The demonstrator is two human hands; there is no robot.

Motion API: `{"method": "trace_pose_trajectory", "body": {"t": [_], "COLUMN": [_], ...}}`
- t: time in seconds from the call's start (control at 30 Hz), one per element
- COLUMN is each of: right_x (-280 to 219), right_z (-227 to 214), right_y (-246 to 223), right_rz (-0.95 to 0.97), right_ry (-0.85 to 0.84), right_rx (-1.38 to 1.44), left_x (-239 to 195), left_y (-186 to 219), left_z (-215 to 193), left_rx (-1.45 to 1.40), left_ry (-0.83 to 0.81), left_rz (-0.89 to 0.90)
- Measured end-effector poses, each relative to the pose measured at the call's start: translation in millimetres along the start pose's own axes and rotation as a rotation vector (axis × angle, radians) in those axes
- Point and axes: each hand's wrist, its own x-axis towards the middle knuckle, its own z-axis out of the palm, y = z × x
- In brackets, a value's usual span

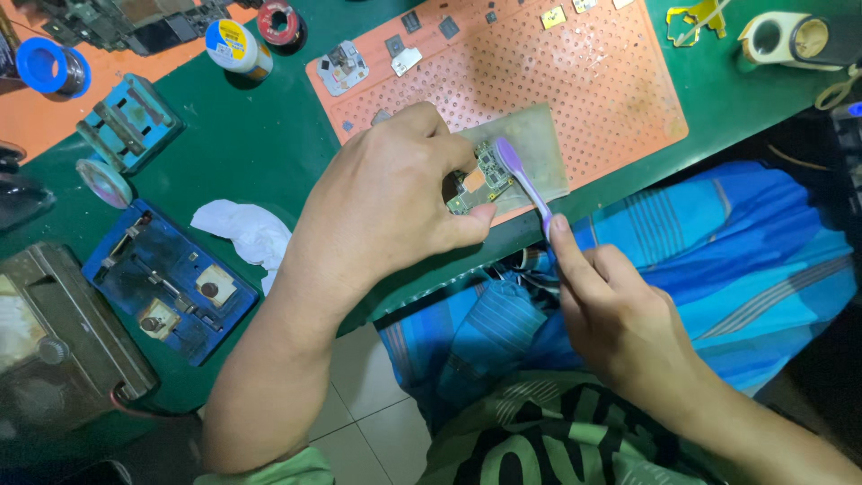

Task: The person solders a small circuit board using a soldering iron and tweezers. They apply flux, solder components, and clean the board with a toothbrush. The person inspects the board with a magnifying glass.

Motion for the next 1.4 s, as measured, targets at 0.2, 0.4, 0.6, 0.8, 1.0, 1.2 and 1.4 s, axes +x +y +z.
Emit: {"method": "trace_pose_trajectory", "body": {"t": [0.2, 0.4, 0.6, 0.8, 1.0, 1.2, 1.4], "right_x": [0, -10, 15, 11, 18, 15, 4], "right_z": [-3, -4, -5, -5, -1, 5, -5], "right_y": [0, -1, 0, -4, -11, -10, -6], "right_rz": [0.022, 0.012, 0.033, -0.014, -0.037, -0.004, 0.021], "right_ry": [-0.048, -0.097, -0.098, -0.057, -0.01, -0.044, -0.115], "right_rx": [-0.096, -0.15, -0.088, -0.048, -0.087, -0.146, -0.145], "left_x": [0, 0, 0, -2, -1, -4, -2], "left_y": [0, -1, 2, -2, 1, -1, -1], "left_z": [-1, 1, 1, 1, 2, 0, 1], "left_rx": [0.002, 0.013, 0.014, 0.017, 0.006, 0.007, 0.009], "left_ry": [-0.018, -0.002, 0.008, -0.004, 0.018, 0.03, 0.0], "left_rz": [-0.003, -0.001, 0.01, -0.028, -0.003, -0.002, -0.022]}}
